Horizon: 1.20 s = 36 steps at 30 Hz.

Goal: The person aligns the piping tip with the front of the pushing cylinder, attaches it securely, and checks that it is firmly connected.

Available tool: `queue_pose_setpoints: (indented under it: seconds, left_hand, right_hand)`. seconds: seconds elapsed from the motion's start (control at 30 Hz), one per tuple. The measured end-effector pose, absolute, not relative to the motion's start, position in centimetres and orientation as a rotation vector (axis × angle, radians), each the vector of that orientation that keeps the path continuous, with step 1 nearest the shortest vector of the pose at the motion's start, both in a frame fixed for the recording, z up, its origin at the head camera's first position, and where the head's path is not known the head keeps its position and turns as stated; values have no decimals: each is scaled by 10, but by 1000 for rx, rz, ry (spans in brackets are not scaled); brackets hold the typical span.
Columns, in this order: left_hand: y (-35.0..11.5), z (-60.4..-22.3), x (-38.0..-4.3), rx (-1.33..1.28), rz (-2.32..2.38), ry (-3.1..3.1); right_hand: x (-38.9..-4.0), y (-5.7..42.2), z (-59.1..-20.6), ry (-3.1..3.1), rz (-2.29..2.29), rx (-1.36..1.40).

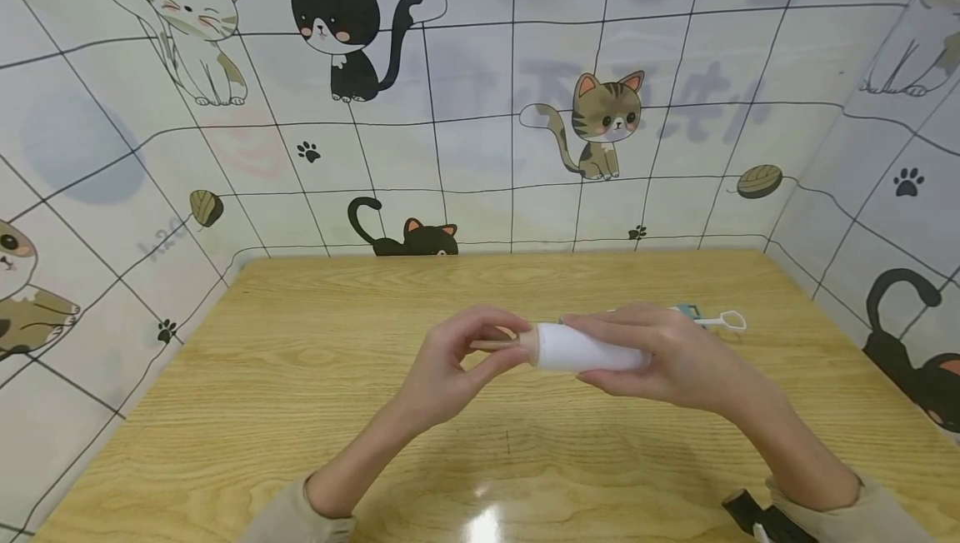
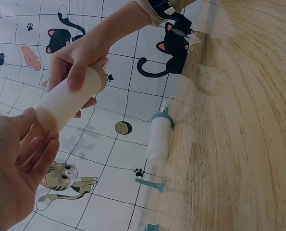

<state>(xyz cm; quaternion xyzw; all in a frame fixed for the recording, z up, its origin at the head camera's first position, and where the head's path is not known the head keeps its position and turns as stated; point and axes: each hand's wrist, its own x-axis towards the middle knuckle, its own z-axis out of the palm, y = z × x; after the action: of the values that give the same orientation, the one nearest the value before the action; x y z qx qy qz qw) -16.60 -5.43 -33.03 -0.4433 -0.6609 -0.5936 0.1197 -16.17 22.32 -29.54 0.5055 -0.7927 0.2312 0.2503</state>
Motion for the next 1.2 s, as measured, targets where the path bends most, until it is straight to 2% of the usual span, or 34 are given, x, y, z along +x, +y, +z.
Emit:
queue_pose_setpoints:
  seconds: [0.3,0.87,1.2]
  left_hand:
    - [-57,-328,-163,-1135,-1896,-2137]
    - [-55,-332,-168,-1314,-1706,-1937]
    - [-55,-330,-163,-1118,-1879,-2087]
  right_hand:
    - [-160,222,-294,-2154,581,1364]
    - [-161,222,-295,-2168,606,1363]
    - [-160,221,-295,-2123,569,1367]
